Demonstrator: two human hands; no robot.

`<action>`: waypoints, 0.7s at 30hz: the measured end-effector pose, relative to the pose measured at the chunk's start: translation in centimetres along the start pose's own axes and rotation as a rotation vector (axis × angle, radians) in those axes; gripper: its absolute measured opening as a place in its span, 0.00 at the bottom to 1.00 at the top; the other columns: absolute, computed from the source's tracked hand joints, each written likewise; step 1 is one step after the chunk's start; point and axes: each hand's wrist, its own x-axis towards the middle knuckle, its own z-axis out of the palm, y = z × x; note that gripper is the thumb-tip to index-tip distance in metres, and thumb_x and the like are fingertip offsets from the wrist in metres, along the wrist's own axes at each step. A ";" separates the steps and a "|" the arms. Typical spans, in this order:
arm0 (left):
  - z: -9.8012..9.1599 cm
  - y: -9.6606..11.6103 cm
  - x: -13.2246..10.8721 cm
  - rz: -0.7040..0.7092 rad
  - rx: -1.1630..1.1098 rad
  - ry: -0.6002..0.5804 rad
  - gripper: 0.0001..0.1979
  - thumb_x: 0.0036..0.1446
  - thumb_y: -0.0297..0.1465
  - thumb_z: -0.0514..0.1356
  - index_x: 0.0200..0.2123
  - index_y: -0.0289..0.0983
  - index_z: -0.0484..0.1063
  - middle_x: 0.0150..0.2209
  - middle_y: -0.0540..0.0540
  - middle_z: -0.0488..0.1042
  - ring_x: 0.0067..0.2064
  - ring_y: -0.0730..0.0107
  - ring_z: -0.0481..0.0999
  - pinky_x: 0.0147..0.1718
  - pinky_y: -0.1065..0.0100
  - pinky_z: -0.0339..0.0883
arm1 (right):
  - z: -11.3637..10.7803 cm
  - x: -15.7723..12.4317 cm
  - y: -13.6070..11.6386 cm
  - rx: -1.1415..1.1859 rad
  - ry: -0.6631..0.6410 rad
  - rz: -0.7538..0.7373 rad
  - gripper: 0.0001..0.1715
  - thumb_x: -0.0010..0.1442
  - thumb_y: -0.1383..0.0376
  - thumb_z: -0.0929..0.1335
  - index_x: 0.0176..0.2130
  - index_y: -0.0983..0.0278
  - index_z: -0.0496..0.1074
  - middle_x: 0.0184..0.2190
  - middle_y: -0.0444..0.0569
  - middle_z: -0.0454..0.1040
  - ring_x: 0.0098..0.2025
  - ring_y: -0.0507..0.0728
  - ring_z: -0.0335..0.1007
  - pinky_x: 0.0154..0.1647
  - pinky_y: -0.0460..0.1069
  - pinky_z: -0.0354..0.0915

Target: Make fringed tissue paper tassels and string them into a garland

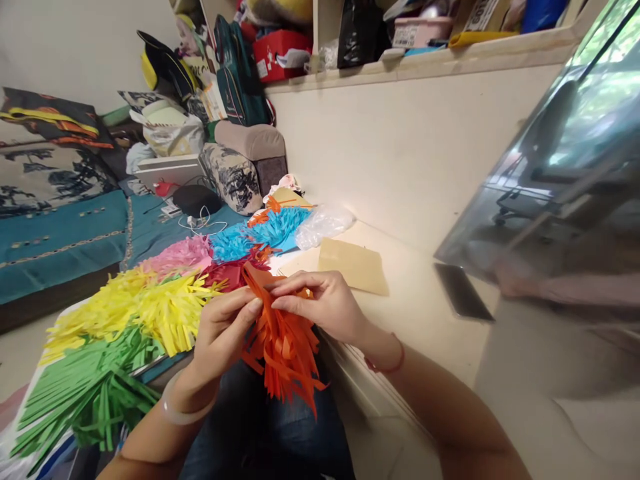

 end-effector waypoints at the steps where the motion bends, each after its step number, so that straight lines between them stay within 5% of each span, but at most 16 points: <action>1: 0.0 0.1 -0.1 0.007 0.011 0.001 0.13 0.63 0.29 0.54 0.25 0.35 0.68 0.22 0.50 0.66 0.24 0.76 0.64 0.24 0.73 0.58 | 0.0 -0.1 -0.3 -0.032 -0.005 -0.003 0.10 0.47 0.61 0.77 0.31 0.61 0.78 0.36 0.48 0.80 0.41 0.55 0.76 0.48 0.52 0.70; 8: -0.1 1.1 -0.8 0.155 0.204 0.007 0.10 0.61 0.24 0.54 0.27 0.35 0.67 0.22 0.51 0.65 0.24 0.77 0.64 0.26 0.74 0.58 | 0.8 -1.4 -1.8 -0.312 -0.051 -0.073 0.20 0.46 0.60 0.77 0.37 0.62 0.71 0.39 0.47 0.76 0.44 0.56 0.72 0.48 0.50 0.68; 21: -0.6 1.6 -1.2 0.236 0.209 -0.030 0.06 0.61 0.23 0.53 0.32 0.35 0.68 0.25 0.49 0.68 0.27 0.75 0.66 0.28 0.73 0.60 | 0.2 -1.3 -2.3 -0.270 -0.111 -0.048 0.10 0.54 0.64 0.73 0.39 0.61 0.77 0.39 0.47 0.79 0.44 0.55 0.75 0.50 0.51 0.69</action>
